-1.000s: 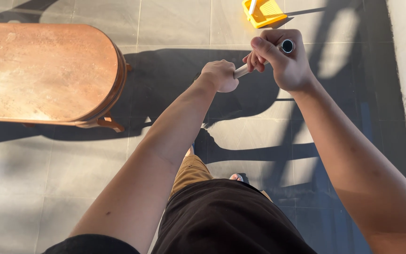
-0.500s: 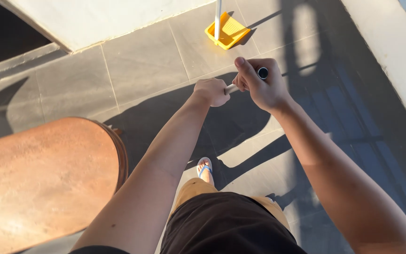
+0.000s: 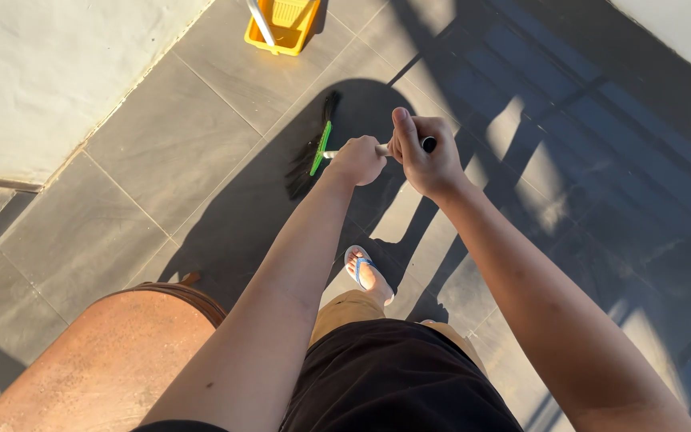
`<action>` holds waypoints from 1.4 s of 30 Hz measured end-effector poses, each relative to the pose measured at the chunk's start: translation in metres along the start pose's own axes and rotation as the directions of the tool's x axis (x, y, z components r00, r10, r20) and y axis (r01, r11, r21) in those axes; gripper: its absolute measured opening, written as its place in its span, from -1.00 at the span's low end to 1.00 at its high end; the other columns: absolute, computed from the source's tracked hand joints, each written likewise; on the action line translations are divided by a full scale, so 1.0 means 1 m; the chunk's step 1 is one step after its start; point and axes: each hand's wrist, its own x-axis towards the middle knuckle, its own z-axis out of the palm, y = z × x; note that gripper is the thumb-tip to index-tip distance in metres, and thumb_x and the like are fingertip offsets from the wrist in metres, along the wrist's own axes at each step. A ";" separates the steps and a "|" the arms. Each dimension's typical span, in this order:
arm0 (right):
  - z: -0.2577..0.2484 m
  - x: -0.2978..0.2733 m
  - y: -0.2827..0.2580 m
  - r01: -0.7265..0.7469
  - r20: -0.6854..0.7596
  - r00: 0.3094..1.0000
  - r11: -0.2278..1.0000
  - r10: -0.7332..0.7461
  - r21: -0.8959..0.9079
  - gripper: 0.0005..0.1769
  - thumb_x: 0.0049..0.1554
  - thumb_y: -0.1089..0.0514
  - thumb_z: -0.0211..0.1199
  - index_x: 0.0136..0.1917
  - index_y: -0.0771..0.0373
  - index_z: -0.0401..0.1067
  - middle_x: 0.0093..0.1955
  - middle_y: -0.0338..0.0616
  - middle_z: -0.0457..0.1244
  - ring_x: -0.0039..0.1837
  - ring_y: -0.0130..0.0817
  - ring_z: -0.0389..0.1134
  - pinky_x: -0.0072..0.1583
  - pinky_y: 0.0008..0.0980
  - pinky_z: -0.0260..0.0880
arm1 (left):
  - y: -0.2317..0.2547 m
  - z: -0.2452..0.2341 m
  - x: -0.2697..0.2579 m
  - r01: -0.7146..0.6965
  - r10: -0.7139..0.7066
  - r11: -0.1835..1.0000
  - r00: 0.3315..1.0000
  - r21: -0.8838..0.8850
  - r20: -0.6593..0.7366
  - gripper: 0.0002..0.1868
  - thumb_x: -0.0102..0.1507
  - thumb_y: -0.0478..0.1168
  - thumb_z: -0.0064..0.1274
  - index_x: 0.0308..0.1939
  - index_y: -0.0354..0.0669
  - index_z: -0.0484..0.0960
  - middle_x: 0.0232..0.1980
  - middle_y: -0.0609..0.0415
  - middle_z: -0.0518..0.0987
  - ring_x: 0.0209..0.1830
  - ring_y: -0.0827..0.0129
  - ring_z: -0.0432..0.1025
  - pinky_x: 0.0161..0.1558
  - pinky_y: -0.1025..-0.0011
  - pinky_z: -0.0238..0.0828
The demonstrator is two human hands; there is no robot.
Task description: Sweeping the tiled floor of a balcony using a long-handled broom and a dustpan.
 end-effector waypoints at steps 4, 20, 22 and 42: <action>-0.025 -0.044 -0.023 -0.003 -0.065 0.998 1.000 0.003 -0.004 -0.25 0.45 -0.17 -0.12 -0.48 0.27 0.19 -0.51 -0.27 0.07 -0.40 -0.47 0.07 -0.25 -0.35 0.17 | 0.032 0.027 -0.014 -0.106 0.103 0.993 0.992 0.046 0.076 -0.72 0.23 -0.13 0.11 -0.09 -0.22 0.71 -0.10 -0.17 0.70 -0.03 0.04 0.60 0.02 0.15 0.52; -0.141 -0.333 -0.089 -0.155 -0.352 0.932 0.969 0.079 -0.194 -0.23 0.48 -0.12 -0.15 -0.50 0.27 0.22 -0.52 -0.27 0.10 -0.40 -0.46 0.16 -0.19 -0.38 0.33 | 0.207 0.230 -0.173 -0.499 0.440 0.865 0.805 0.054 0.398 -0.67 0.17 -0.11 0.14 -0.12 -0.27 0.74 -0.20 -0.15 0.71 -0.14 0.11 0.62 -0.02 0.25 0.53; -0.152 -0.364 -0.096 -0.170 -0.385 0.920 0.964 0.079 -0.207 -0.23 0.48 -0.11 -0.15 -0.49 0.28 0.22 -0.52 -0.27 0.10 -0.39 -0.46 0.16 -0.18 -0.38 0.33 | 0.227 0.257 -0.193 -0.523 0.458 0.852 0.778 0.039 0.430 -0.66 0.16 -0.10 0.14 -0.11 -0.26 0.73 -0.19 -0.13 0.71 -0.13 0.12 0.62 -0.01 0.26 0.54; -0.069 -0.393 -0.114 0.155 -0.436 0.893 0.986 -0.112 0.065 -0.29 0.45 -0.13 0.04 -0.48 0.20 0.12 -0.52 -0.22 0.05 -0.45 -0.40 0.07 -0.22 -0.32 0.22 | 0.146 0.177 -0.277 -0.731 0.732 0.603 0.666 0.320 0.143 -0.74 0.22 0.00 0.09 -0.39 -0.06 0.68 -0.37 0.04 0.67 -0.32 0.16 0.60 -0.14 0.20 0.53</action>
